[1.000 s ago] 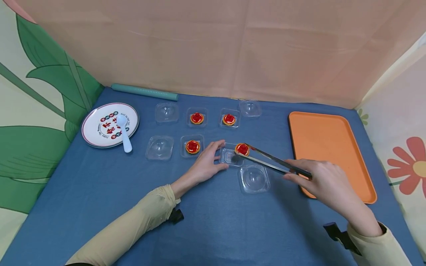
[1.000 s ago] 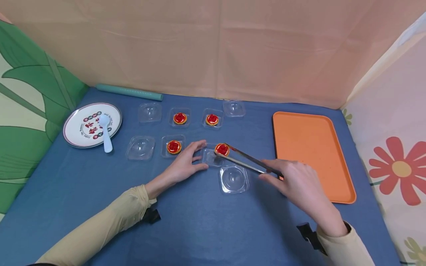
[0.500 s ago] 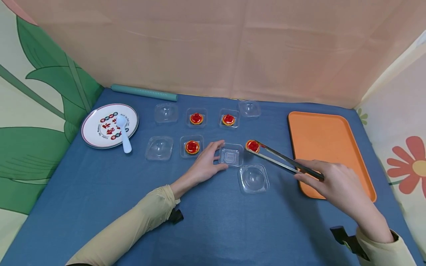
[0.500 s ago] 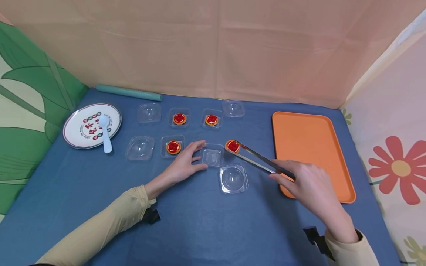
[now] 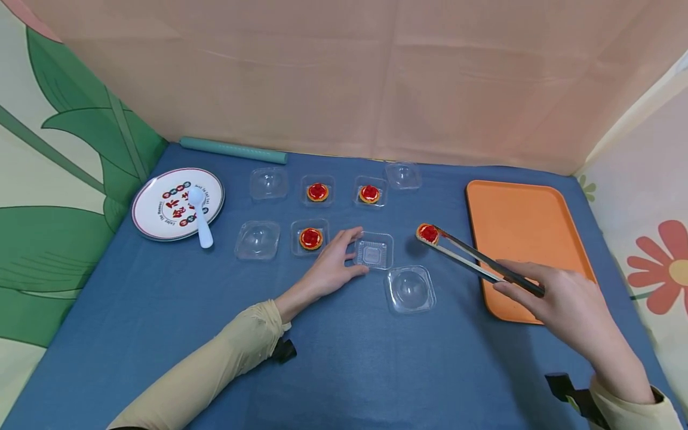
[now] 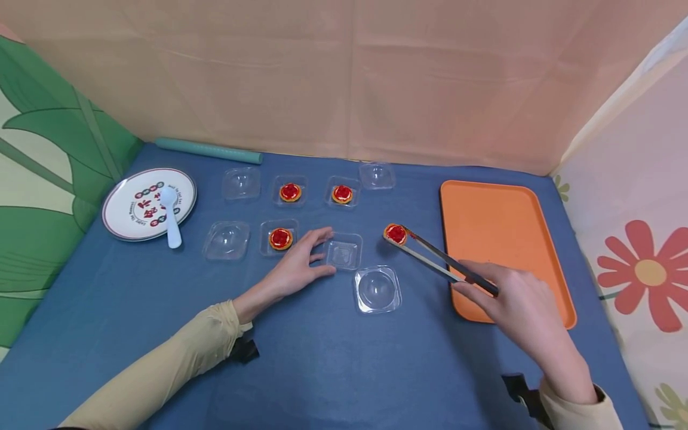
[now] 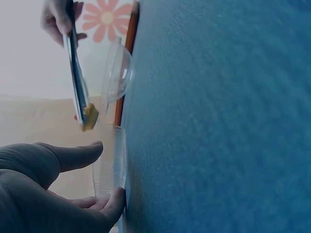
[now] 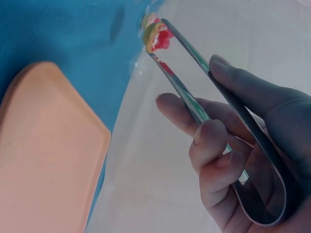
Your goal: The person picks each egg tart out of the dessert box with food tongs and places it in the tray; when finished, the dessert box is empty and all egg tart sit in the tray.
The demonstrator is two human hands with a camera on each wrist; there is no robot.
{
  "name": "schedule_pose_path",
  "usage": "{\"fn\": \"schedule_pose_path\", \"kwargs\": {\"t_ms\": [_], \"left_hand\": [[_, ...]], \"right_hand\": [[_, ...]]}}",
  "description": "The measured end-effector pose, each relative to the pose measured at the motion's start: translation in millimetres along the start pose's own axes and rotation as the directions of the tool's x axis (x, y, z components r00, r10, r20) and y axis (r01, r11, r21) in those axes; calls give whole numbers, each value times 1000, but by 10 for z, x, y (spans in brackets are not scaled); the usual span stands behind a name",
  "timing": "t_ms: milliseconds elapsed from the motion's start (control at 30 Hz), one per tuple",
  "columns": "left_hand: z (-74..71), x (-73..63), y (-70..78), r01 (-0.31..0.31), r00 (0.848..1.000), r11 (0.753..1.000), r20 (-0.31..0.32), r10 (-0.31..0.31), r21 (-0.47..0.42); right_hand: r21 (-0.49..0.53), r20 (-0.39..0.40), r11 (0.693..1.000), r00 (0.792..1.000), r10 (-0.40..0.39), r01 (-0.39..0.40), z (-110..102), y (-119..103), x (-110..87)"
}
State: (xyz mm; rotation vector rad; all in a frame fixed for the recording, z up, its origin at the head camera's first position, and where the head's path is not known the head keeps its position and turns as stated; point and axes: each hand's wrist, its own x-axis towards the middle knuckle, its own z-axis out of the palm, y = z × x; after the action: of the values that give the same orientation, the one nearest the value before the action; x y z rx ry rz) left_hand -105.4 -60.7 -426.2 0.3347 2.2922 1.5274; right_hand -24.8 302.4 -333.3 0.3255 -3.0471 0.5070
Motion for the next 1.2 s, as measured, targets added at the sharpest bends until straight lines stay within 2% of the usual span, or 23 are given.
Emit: {"fn": "schedule_pose_path", "kwargs": {"t_ms": [267, 567, 767, 1200], "left_hand": [[-2, -6, 10, -2, 1000, 1000, -3, 2, 2], [-9, -21, 29, 1, 1000, 1000, -5, -1, 11], [-6, -16, 29, -5, 1000, 1000, -7, 5, 7], [0, -10, 27, -11, 1000, 1000, -12, 11, -13]], "right_hand": [[-51, -34, 998, 999, 37, -39, -17, 100, -82], [-52, -42, 993, 993, 106, -108, -34, 285, -187], [-62, -50, 992, 993, 109, -112, -35, 436, -221], [-79, -10, 977, 980, 200, -200, -34, 668, -242]]}}
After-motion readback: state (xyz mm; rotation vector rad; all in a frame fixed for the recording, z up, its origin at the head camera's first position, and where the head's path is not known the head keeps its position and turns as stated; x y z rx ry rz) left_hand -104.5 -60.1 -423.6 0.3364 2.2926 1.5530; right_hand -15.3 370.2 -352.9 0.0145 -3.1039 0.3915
